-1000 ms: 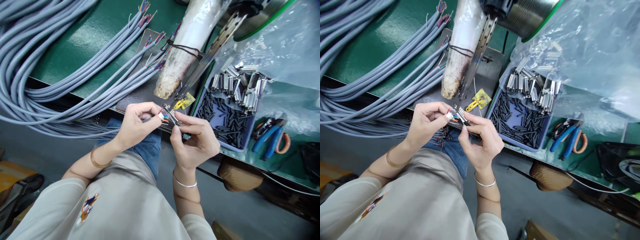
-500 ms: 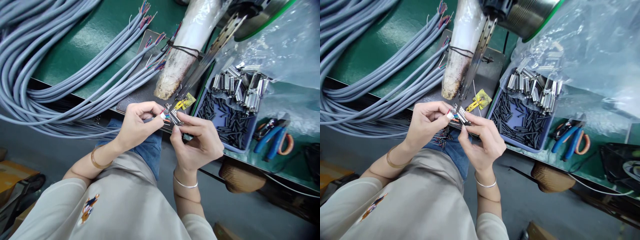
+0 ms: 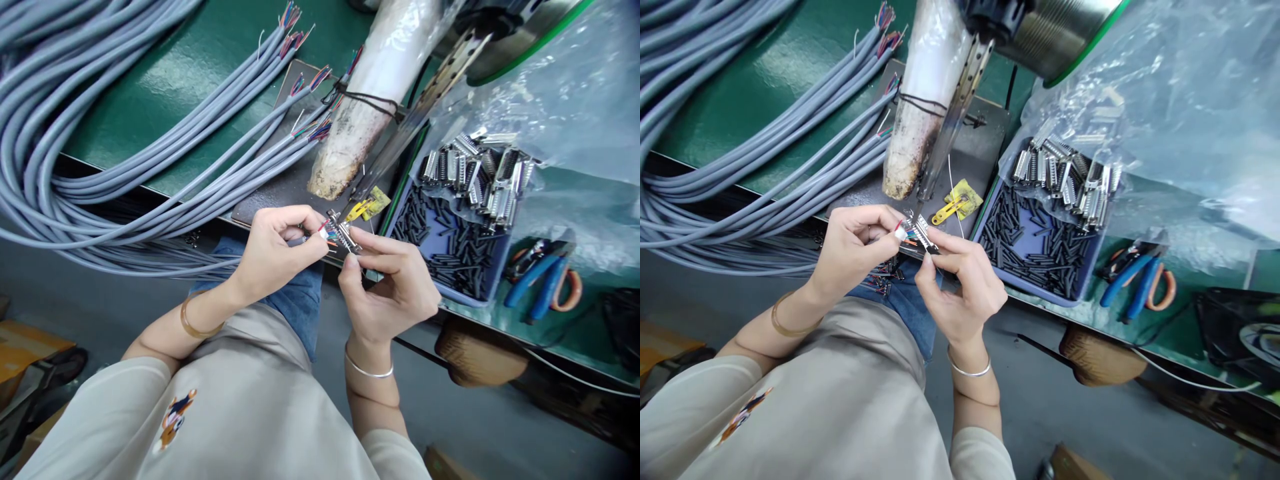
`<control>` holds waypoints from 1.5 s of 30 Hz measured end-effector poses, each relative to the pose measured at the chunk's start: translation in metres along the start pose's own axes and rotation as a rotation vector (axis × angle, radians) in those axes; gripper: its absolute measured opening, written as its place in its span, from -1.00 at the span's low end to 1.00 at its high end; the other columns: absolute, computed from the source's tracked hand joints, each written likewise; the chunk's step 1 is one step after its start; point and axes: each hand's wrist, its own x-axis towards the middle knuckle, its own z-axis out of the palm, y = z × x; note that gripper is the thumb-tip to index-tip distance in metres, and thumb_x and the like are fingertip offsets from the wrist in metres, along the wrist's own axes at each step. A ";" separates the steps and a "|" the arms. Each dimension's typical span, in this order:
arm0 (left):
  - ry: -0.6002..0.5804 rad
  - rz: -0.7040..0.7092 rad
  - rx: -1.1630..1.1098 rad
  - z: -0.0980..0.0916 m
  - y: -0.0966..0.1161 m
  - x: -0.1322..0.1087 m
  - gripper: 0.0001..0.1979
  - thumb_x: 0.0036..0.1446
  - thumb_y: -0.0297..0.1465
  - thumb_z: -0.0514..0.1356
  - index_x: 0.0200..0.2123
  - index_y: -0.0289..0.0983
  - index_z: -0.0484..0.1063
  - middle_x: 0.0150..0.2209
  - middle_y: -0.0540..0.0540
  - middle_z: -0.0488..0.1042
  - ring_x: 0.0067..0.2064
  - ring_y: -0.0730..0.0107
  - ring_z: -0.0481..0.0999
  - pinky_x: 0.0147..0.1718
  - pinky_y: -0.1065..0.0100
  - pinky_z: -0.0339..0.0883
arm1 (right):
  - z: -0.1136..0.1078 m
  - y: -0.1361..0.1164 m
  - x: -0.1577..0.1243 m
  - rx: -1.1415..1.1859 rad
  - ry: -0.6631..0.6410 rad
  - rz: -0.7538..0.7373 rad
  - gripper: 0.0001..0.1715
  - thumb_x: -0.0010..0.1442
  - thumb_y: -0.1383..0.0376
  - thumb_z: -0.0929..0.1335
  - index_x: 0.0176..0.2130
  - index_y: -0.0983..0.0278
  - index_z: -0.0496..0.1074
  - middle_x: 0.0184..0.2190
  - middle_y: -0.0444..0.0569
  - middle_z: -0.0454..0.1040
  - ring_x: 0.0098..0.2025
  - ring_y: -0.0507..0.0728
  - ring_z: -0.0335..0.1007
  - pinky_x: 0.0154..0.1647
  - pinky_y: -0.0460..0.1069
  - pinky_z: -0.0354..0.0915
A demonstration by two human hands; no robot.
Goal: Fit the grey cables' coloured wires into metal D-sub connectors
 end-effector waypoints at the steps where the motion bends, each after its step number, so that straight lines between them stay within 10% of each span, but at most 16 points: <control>1: 0.001 0.002 0.005 0.000 0.000 0.000 -0.89 -0.07 -0.51 0.21 -0.59 -0.33 0.38 -0.46 -0.03 0.51 -0.54 0.64 0.23 -0.59 0.51 0.07 | 0.000 0.000 0.001 -0.006 -0.003 0.005 -0.82 0.15 0.46 0.45 -0.33 0.19 0.46 -0.19 -0.08 0.69 -0.21 0.13 0.67 -0.24 0.04 0.58; 25: -0.033 -0.040 0.000 -0.001 -0.001 0.000 -0.85 -0.06 -0.50 0.22 -0.61 -0.32 0.34 -0.51 -0.01 0.43 -0.56 0.65 0.15 -0.62 0.50 -0.02 | -0.002 0.003 -0.004 -0.159 -0.022 -0.159 -0.75 0.10 0.49 0.50 -0.28 0.20 0.47 -0.15 -0.08 0.70 -0.22 0.10 0.67 -0.26 -0.05 0.54; 33: -0.117 -0.076 -0.064 -0.008 0.003 -0.004 -0.83 0.02 -0.41 0.28 -0.57 -0.33 0.46 -0.54 -0.04 0.42 -0.49 0.54 0.30 -0.58 0.48 0.11 | -0.004 -0.002 -0.002 0.153 -0.027 0.197 -0.84 0.16 0.46 0.49 -0.32 0.23 0.50 -0.24 -0.09 0.68 -0.20 0.12 0.66 -0.21 0.03 0.58; 45: 0.002 -0.004 0.022 -0.003 0.000 -0.003 -0.87 -0.03 -0.48 0.23 -0.59 -0.31 0.37 -0.53 0.00 0.43 -0.54 0.61 0.24 -0.58 0.50 0.07 | 0.000 0.000 0.000 -0.065 -0.034 -0.045 -0.77 0.17 0.48 0.48 -0.27 0.18 0.45 -0.18 -0.08 0.69 -0.19 0.12 0.67 -0.20 0.02 0.57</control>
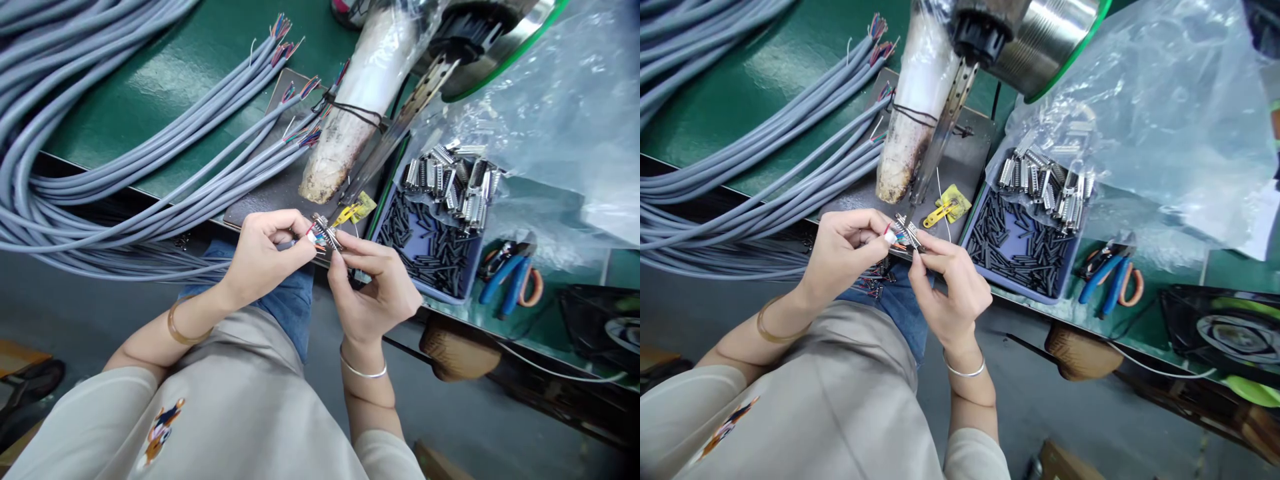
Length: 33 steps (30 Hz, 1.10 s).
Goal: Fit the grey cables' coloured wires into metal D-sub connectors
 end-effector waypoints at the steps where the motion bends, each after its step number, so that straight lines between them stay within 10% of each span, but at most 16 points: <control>1: 0.004 0.003 0.003 0.000 0.000 0.000 -0.87 -0.03 -0.49 0.23 -0.59 -0.31 0.37 -0.53 -0.01 0.44 -0.54 0.61 0.24 -0.58 0.50 0.07 | 0.000 0.001 0.001 0.008 -0.003 0.000 -0.77 0.16 0.48 0.48 -0.27 0.18 0.45 -0.18 -0.07 0.69 -0.18 0.12 0.67 -0.20 0.02 0.57; 33: -0.048 -0.105 -0.071 -0.002 0.004 0.002 -0.86 -0.04 -0.45 0.26 -0.59 -0.31 0.40 -0.54 -0.01 0.41 -0.49 0.56 0.31 -0.53 0.50 0.17 | -0.003 0.003 0.000 -0.027 -0.002 -0.055 -0.74 0.11 0.53 0.51 -0.26 0.25 0.48 -0.17 -0.05 0.70 -0.20 0.08 0.67 -0.19 -0.07 0.54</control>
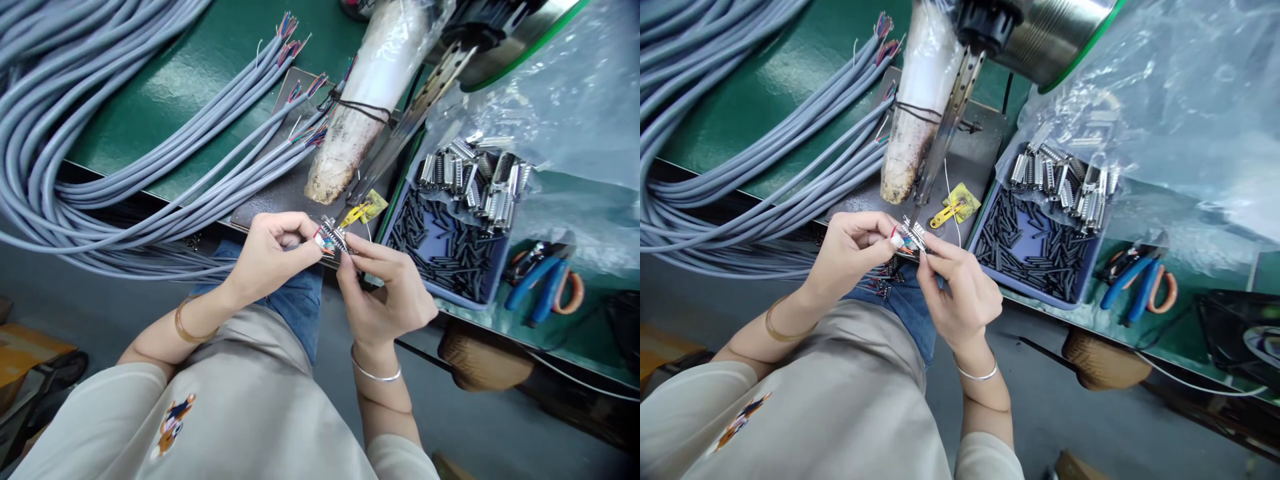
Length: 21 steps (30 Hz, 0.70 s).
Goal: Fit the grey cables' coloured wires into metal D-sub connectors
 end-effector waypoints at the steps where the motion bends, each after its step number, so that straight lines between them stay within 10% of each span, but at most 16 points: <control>1: -0.011 -0.008 -0.006 0.000 0.001 -0.001 -0.85 -0.04 -0.43 0.27 -0.59 -0.32 0.41 -0.54 -0.02 0.41 -0.49 0.56 0.31 -0.53 0.49 0.18 | 0.000 -0.001 0.000 0.053 -0.004 0.062 -0.76 0.13 0.52 0.50 -0.27 0.24 0.48 -0.19 -0.07 0.70 -0.20 0.10 0.67 -0.20 -0.04 0.55; 21: 0.096 0.133 0.130 0.005 -0.005 -0.001 -0.86 0.00 -0.46 0.22 -0.56 -0.30 0.35 -0.59 0.07 0.27 -0.60 0.67 0.05 -0.64 0.48 -0.08 | 0.004 -0.002 0.005 0.020 -0.022 0.037 -0.76 0.15 0.50 0.50 -0.24 0.22 0.47 -0.16 -0.06 0.69 -0.18 0.08 0.66 -0.14 -0.02 0.55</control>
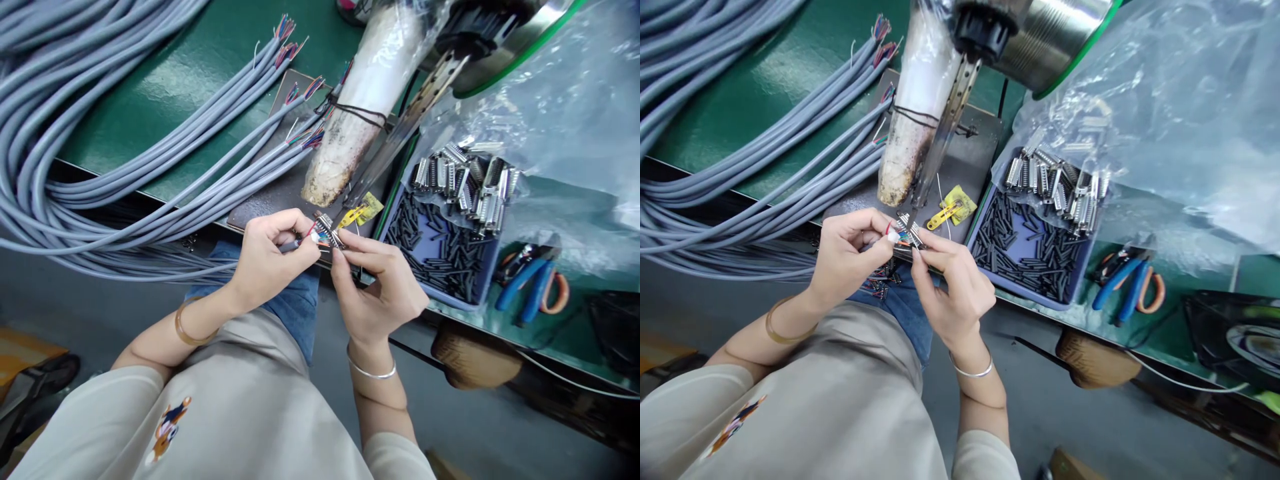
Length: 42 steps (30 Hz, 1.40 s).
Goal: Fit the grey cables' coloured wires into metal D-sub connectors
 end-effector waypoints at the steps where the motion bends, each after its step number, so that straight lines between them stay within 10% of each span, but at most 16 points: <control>1: 0.001 0.005 0.004 0.000 0.000 0.000 -0.86 0.00 -0.46 0.22 -0.56 -0.30 0.35 -0.59 0.07 0.27 -0.60 0.67 0.05 -0.63 0.48 -0.08 | 0.000 0.000 0.000 0.000 -0.001 0.000 -0.75 0.15 0.51 0.50 -0.25 0.22 0.47 -0.16 -0.06 0.69 -0.18 0.08 0.66 -0.14 -0.03 0.55; 23: -0.022 -0.152 -0.133 -0.001 0.004 0.003 -0.86 -0.07 -0.45 0.27 -0.58 -0.29 0.37 -0.57 0.03 0.33 -0.51 0.58 0.23 -0.57 0.50 0.07 | -0.005 0.002 0.000 -0.196 -0.051 -0.204 -0.78 0.17 0.45 0.50 -0.25 0.20 0.45 -0.11 -0.04 0.70 -0.21 0.06 0.68 -0.23 -0.10 0.56; 32: -0.122 -0.235 -0.287 -0.005 0.004 0.001 -0.84 -0.05 -0.46 0.33 -0.50 -0.28 0.36 -0.63 0.14 0.27 -0.67 0.71 0.08 -0.71 0.52 -0.08 | -0.003 0.002 0.000 0.054 -0.033 0.033 -0.78 0.18 0.49 0.48 -0.25 0.20 0.47 -0.19 -0.11 0.69 -0.17 0.09 0.67 -0.17 -0.02 0.55; 42: -0.029 -0.177 -0.218 -0.003 0.000 0.003 -0.86 -0.07 -0.47 0.34 -0.51 -0.29 0.40 -0.52 0.03 0.38 -0.53 0.63 0.24 -0.61 0.53 0.05 | -0.002 0.003 0.006 0.020 -0.033 -0.029 -0.78 0.18 0.48 0.49 -0.24 0.20 0.47 -0.17 -0.10 0.69 -0.18 0.09 0.66 -0.16 0.00 0.55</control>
